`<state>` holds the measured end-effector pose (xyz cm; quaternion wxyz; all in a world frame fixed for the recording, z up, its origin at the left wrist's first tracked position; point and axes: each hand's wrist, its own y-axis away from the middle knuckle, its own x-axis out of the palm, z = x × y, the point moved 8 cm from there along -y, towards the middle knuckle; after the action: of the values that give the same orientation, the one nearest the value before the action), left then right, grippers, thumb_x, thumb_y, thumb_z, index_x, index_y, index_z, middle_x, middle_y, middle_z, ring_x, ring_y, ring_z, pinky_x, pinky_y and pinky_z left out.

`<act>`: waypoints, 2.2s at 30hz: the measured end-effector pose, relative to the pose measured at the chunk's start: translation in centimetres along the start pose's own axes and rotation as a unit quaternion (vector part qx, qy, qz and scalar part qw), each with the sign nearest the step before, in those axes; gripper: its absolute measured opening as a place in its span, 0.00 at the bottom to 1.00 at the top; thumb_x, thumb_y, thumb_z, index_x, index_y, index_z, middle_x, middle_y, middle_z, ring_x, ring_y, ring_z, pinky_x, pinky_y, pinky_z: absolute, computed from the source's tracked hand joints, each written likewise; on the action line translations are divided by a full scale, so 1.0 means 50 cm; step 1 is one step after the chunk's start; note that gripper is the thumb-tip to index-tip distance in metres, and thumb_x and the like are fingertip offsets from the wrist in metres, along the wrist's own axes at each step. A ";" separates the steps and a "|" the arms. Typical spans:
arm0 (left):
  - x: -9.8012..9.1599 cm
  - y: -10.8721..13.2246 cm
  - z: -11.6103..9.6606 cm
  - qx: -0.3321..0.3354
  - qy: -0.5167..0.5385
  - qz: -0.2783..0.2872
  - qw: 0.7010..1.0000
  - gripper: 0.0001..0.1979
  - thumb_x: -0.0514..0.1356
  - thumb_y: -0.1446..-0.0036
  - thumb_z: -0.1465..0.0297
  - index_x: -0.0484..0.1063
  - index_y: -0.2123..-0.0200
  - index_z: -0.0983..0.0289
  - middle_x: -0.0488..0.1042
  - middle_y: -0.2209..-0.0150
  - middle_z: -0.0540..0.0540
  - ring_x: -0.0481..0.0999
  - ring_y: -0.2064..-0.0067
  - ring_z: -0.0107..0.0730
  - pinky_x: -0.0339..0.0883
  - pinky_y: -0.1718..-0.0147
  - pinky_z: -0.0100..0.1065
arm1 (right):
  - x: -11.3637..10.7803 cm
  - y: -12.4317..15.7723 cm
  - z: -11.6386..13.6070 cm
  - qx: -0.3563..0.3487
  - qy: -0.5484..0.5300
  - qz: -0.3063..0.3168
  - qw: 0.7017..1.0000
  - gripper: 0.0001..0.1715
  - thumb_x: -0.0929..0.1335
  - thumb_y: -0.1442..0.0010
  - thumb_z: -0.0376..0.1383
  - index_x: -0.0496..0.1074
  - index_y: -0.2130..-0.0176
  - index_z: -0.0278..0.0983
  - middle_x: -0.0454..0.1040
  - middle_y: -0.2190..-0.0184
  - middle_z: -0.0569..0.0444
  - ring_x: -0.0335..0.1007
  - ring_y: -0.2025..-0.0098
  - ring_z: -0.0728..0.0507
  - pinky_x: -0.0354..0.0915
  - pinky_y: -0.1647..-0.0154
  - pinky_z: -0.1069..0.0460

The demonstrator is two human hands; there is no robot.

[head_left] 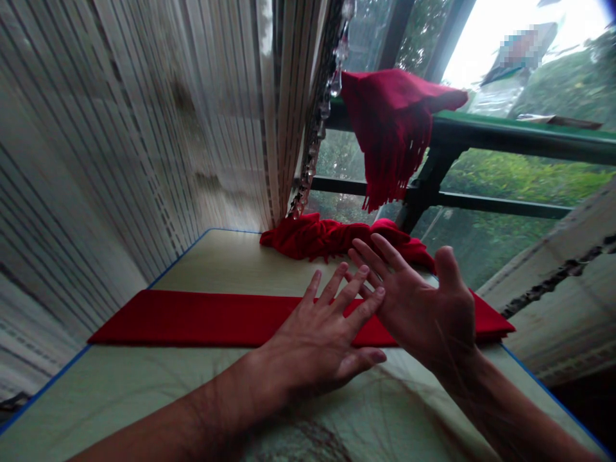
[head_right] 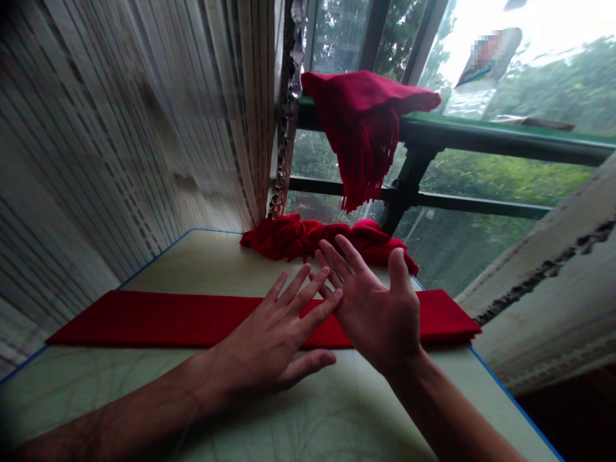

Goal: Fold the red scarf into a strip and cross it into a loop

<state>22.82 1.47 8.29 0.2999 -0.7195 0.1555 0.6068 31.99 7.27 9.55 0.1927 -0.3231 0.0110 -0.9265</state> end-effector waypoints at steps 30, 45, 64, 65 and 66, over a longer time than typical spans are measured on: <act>-0.011 0.008 0.002 0.002 0.011 -0.045 0.999 0.40 0.58 0.33 0.50 0.49 0.26 0.59 0.33 0.24 0.65 0.29 0.25 0.58 0.39 0.30 0.67 | -0.001 0.003 -0.015 0.015 -0.003 0.043 0.999 0.45 0.60 0.39 0.69 0.71 0.38 0.47 0.66 0.31 0.52 0.47 0.25 0.37 0.38 0.24 0.36; -0.024 0.012 0.008 -0.002 0.072 -0.072 0.995 0.34 0.58 0.33 0.50 0.59 0.32 0.61 0.35 0.23 0.64 0.33 0.23 0.52 0.39 0.29 0.63 | 0.008 0.011 -0.023 0.027 0.084 0.081 0.993 0.46 0.52 0.38 0.70 0.71 0.38 0.52 0.62 0.29 0.57 0.52 0.27 0.33 0.52 0.28 0.32; -0.022 0.012 0.014 0.001 0.061 -0.070 0.996 0.35 0.55 0.31 0.50 0.54 0.28 0.60 0.33 0.23 0.61 0.31 0.24 0.53 0.40 0.29 0.64 | 0.015 0.013 -0.019 0.025 0.061 0.088 0.994 0.47 0.51 0.37 0.70 0.71 0.38 0.50 0.60 0.29 0.55 0.50 0.26 0.33 0.47 0.27 0.32; -0.022 0.012 0.016 0.001 0.060 -0.074 0.995 0.35 0.56 0.32 0.50 0.55 0.29 0.59 0.33 0.23 0.61 0.32 0.24 0.54 0.41 0.30 0.65 | 0.015 0.013 -0.020 0.029 0.050 0.083 0.995 0.47 0.52 0.37 0.70 0.71 0.38 0.49 0.60 0.29 0.54 0.50 0.26 0.33 0.46 0.27 0.32; -0.021 0.012 0.017 0.000 0.060 -0.077 0.995 0.35 0.56 0.32 0.50 0.55 0.29 0.59 0.33 0.23 0.61 0.33 0.24 0.55 0.41 0.30 0.65 | 0.014 0.013 -0.021 0.033 0.043 0.078 0.995 0.47 0.53 0.38 0.70 0.72 0.39 0.48 0.61 0.29 0.53 0.50 0.26 0.32 0.46 0.26 0.33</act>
<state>21.58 1.41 9.08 0.3358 -0.7645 0.1175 0.5376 31.07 6.31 9.06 0.2746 -0.2749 0.0142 -0.9213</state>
